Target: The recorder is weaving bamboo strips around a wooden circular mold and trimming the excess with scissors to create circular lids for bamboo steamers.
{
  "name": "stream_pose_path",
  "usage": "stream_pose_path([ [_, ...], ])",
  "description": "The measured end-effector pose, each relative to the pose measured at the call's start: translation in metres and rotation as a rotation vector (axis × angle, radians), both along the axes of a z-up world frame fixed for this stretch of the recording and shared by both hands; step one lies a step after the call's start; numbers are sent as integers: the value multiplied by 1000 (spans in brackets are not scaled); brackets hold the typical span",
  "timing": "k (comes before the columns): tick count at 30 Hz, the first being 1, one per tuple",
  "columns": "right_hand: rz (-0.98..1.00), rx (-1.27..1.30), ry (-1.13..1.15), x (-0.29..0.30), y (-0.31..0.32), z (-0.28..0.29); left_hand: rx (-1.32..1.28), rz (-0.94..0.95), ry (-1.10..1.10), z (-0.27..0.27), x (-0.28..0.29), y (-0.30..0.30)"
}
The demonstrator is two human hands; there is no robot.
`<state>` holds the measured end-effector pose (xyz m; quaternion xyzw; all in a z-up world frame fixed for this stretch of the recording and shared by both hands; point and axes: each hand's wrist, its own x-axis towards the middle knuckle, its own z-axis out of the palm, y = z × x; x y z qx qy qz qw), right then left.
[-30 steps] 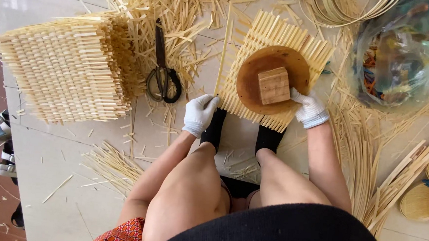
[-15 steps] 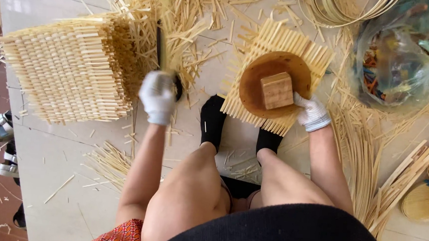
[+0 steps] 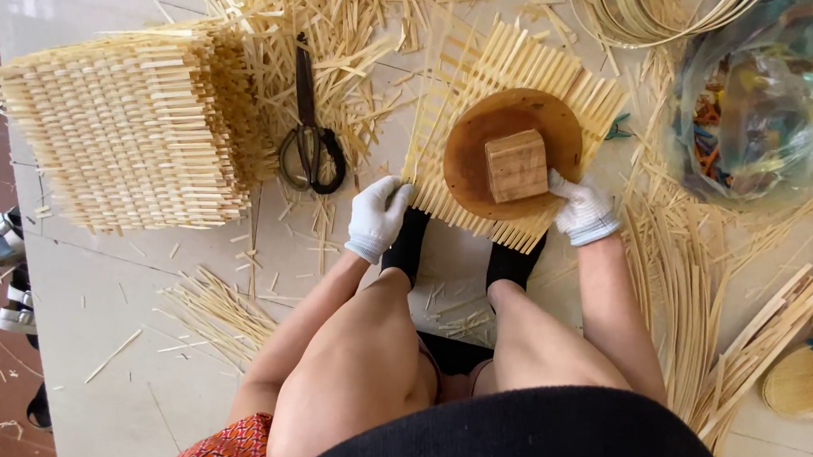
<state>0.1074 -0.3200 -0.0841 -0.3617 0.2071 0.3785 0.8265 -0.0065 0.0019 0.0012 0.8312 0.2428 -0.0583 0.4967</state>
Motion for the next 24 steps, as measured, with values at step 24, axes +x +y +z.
stream_pose_path([
  [24,37,-227,-381,9,8,57,161,898,-332,57,-257,142],
])
